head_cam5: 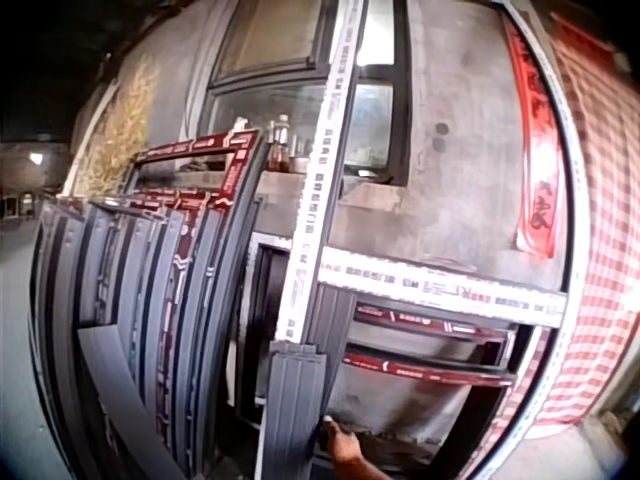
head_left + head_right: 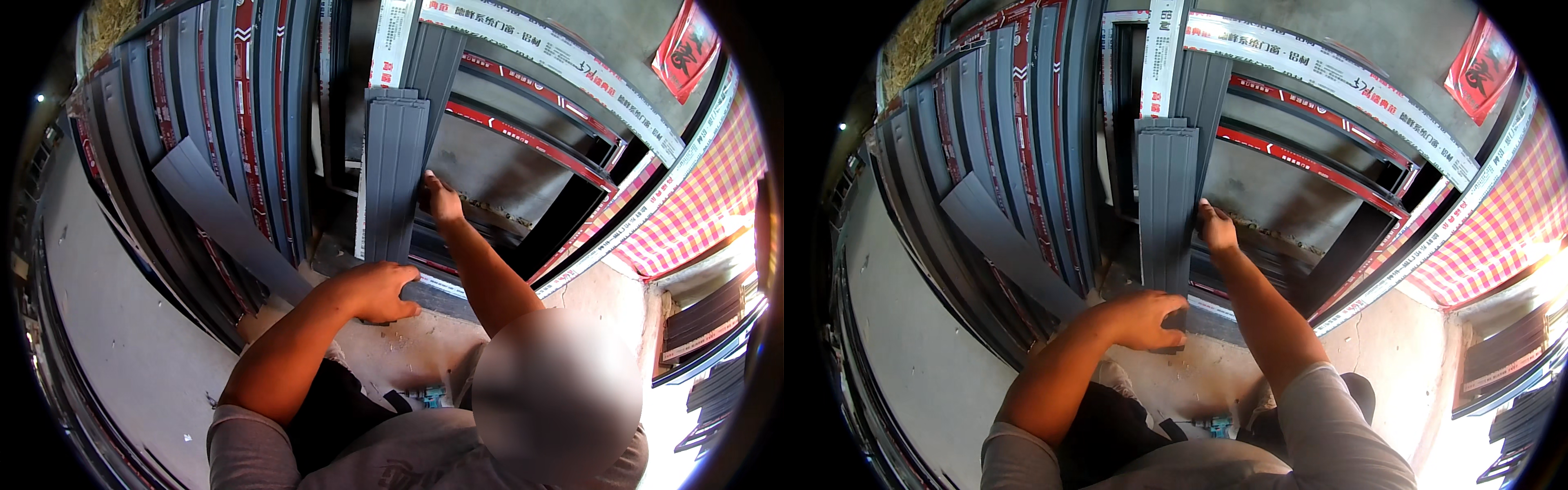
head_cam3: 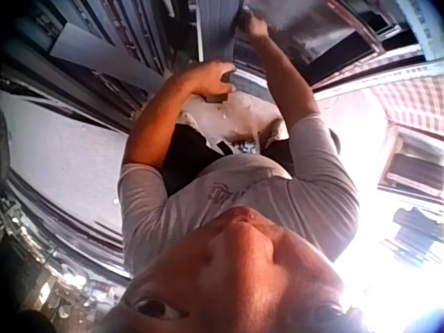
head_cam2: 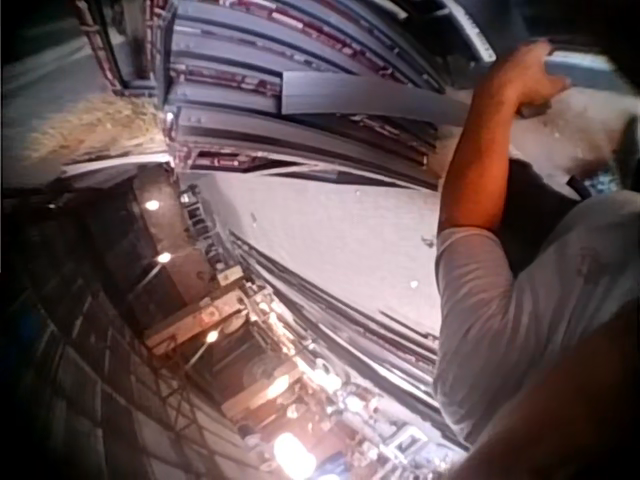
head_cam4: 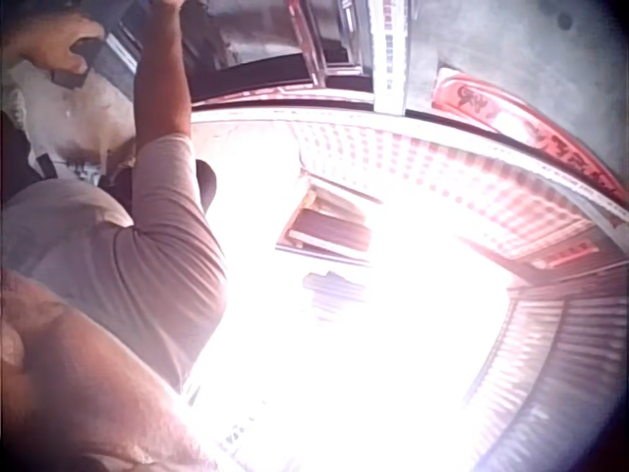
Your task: The person sits on the floor and repeatedly peels protective film off long gray aluminum profiles. They handle each profile one at a time, remove the film, and place the cleaned profiles into a vertical rack.
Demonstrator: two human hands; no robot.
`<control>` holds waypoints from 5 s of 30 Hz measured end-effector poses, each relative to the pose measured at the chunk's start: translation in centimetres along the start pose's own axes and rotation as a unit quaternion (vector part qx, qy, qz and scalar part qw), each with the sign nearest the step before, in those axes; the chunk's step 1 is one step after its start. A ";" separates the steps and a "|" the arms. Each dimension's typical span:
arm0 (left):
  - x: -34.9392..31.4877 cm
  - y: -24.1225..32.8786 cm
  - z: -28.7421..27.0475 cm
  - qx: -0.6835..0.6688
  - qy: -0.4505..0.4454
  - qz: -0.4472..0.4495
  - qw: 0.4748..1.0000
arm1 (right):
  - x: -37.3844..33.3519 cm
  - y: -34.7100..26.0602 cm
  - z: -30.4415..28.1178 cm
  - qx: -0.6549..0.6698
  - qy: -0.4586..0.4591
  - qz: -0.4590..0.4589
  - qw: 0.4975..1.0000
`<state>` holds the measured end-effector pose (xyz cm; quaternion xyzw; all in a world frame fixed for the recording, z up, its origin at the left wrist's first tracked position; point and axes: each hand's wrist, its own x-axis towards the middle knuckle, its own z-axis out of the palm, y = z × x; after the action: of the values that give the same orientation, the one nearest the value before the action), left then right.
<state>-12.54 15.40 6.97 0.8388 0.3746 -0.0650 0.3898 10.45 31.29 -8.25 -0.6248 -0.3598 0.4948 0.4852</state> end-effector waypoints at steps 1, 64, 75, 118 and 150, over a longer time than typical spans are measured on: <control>0.0 -0.1 0.1 0.000 0.002 0.004 1.000 | -0.3 -0.2 0.3 0.034 -0.014 0.008 0.999; -1.0 2.7 0.1 -0.534 0.564 0.140 0.614 | -26.4 1.5 -15.3 -0.163 -0.035 -0.080 0.983; -2.3 2.0 0.9 -0.526 0.428 0.168 0.715 | -27.4 -1.9 -17.1 -0.171 -0.057 -0.103 0.978; -0.9 -3.8 -2.9 -0.644 -0.047 0.546 0.534 | -25.9 12.5 -17.8 0.181 -0.021 0.059 0.981; -1.3 0.2 -1.9 -0.752 0.152 0.240 0.595 | -25.8 14.9 -21.1 0.121 0.017 0.133 0.984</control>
<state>-13.67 15.96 8.91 0.3052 0.1295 0.4641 0.8214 23.87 -2.04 -14.85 -0.6124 -0.2027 0.5838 0.4930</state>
